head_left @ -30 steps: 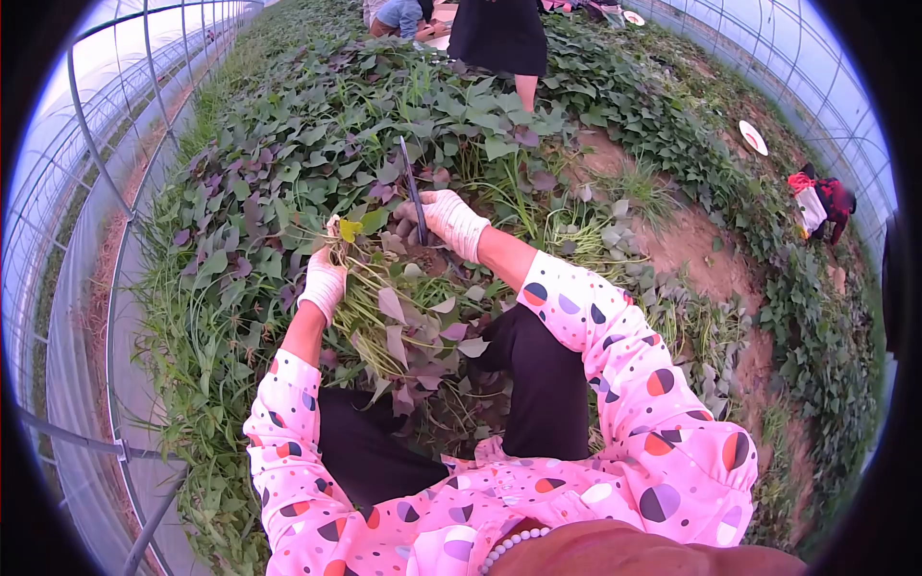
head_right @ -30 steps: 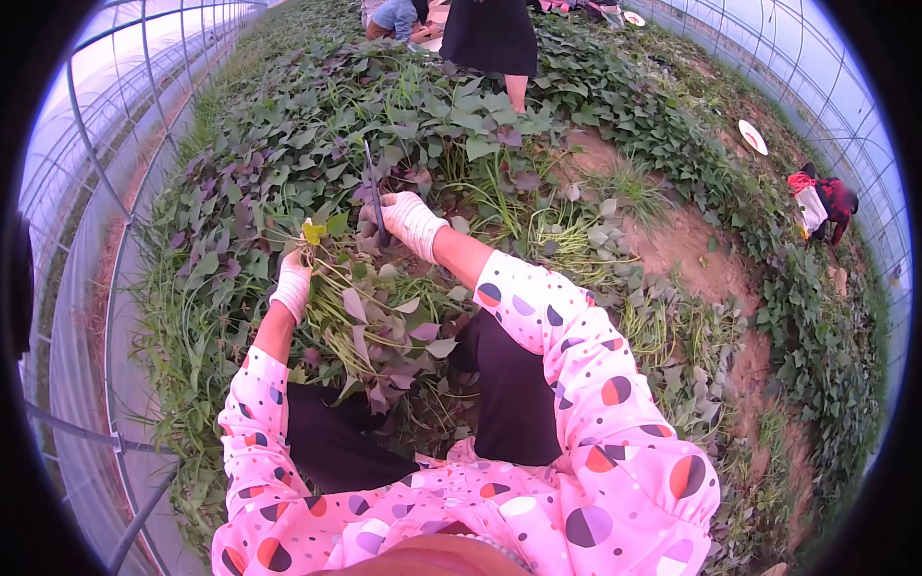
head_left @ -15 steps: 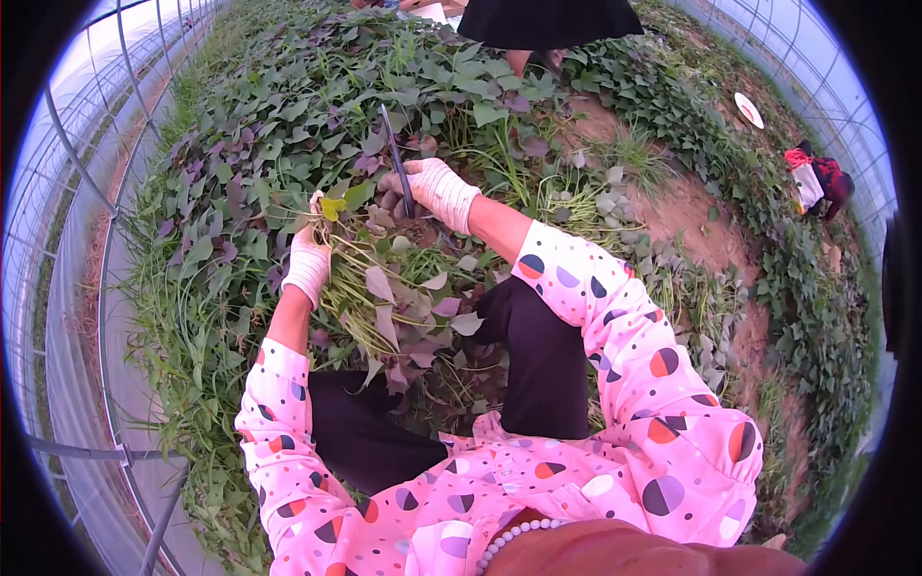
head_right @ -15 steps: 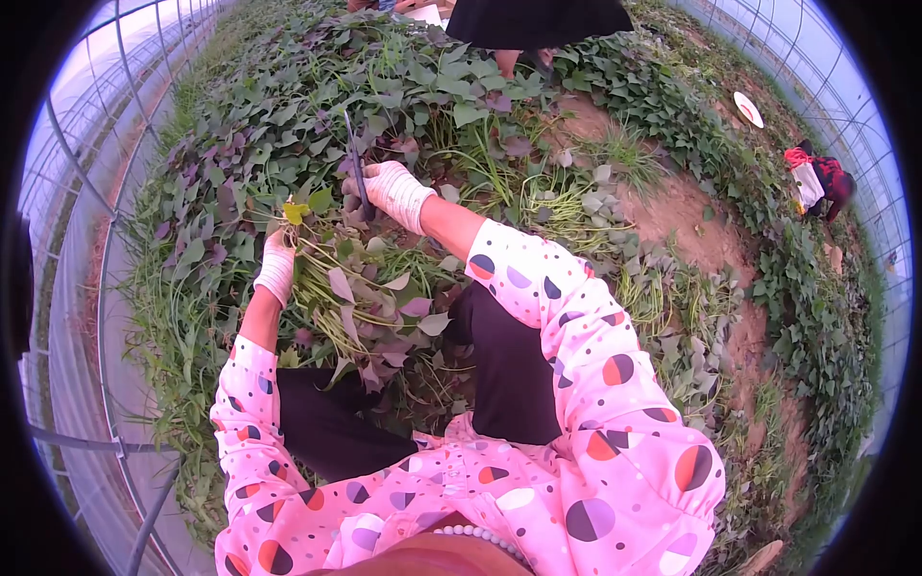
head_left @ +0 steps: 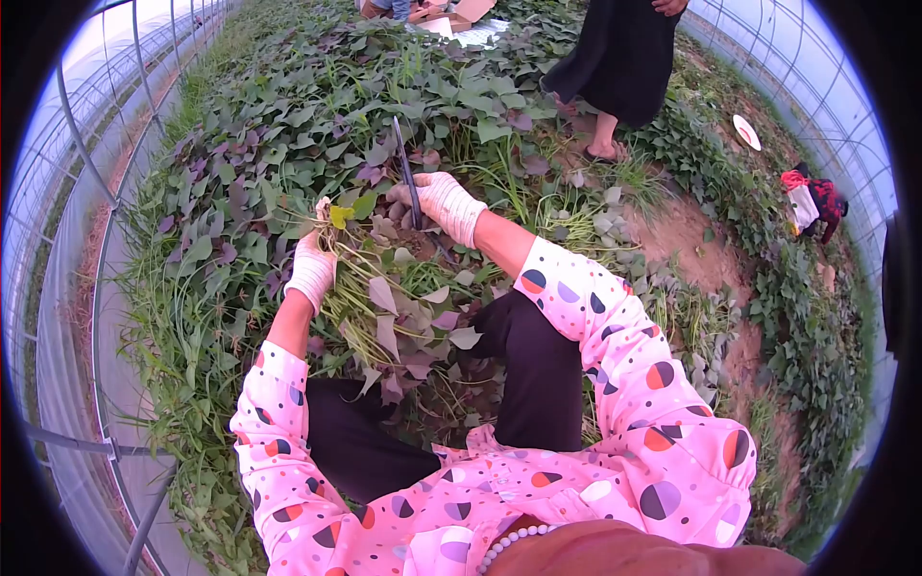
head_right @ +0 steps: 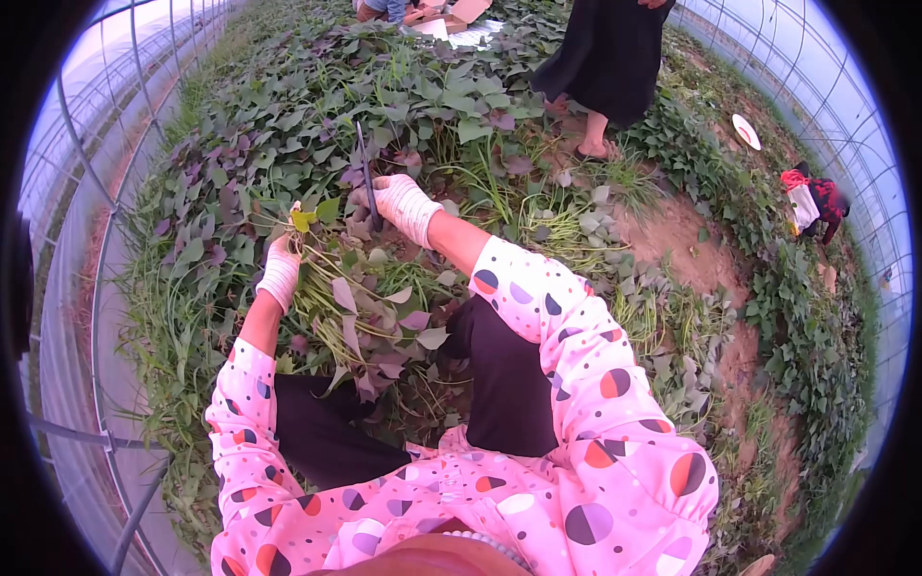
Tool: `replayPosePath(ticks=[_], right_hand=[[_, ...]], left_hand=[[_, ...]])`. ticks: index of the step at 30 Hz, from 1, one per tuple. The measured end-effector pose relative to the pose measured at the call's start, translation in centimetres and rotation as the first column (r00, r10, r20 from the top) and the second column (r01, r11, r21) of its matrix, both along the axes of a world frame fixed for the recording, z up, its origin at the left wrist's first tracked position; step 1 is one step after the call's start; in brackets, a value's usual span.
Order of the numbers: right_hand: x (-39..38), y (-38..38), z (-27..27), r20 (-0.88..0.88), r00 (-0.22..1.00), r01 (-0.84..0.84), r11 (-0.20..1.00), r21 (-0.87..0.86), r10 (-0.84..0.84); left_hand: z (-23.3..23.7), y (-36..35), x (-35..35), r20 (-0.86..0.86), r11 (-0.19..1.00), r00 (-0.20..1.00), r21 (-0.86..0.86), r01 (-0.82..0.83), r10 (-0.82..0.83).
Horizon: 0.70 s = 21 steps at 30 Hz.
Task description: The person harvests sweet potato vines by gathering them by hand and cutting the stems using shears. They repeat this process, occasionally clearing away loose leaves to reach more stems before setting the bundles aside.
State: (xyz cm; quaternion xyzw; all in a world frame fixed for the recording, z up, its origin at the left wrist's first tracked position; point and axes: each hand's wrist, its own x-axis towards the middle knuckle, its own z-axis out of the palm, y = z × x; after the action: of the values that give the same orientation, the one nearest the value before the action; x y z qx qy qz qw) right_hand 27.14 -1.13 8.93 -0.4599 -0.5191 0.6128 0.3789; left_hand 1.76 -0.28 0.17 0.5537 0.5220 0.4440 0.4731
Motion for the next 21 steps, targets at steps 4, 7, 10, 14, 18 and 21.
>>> replayPosePath(ticks=[4,7,10,14,18,21], right_hand=[[0.0,-0.2,0.1,-0.035,0.999,0.000,1.000,-0.004,0.000],[0.0,-0.2,0.0,-0.036,0.999,0.009,1.000,0.001,-0.009],[0.1,0.0,-0.2,-0.056,0.998,-0.002,1.000,0.011,0.003],[0.2,0.0,-0.2,-0.064,0.998,-0.011,1.000,0.013,0.012],[0.2,0.0,-0.2,-0.063,0.998,-0.012,1.000,0.020,0.014],[0.2,0.2,-0.2,-0.028,1.000,-0.008,1.000,0.020,0.009]], left_hand=[[0.6,-0.2,0.5,0.243,0.997,0.969,-0.072,-0.026,0.043],[2.9,-1.1,1.7,0.508,0.973,0.847,-0.226,-0.047,0.159],[2.7,-1.5,1.3,0.415,0.980,0.900,-0.189,-0.057,0.132],[2.0,-1.3,1.3,0.329,0.993,0.942,-0.113,-0.033,0.069],[-0.4,0.6,0.2,0.539,0.986,0.836,-0.164,-0.013,0.101],[-0.7,0.4,0.0,0.386,0.998,0.921,-0.058,-0.025,0.045]])
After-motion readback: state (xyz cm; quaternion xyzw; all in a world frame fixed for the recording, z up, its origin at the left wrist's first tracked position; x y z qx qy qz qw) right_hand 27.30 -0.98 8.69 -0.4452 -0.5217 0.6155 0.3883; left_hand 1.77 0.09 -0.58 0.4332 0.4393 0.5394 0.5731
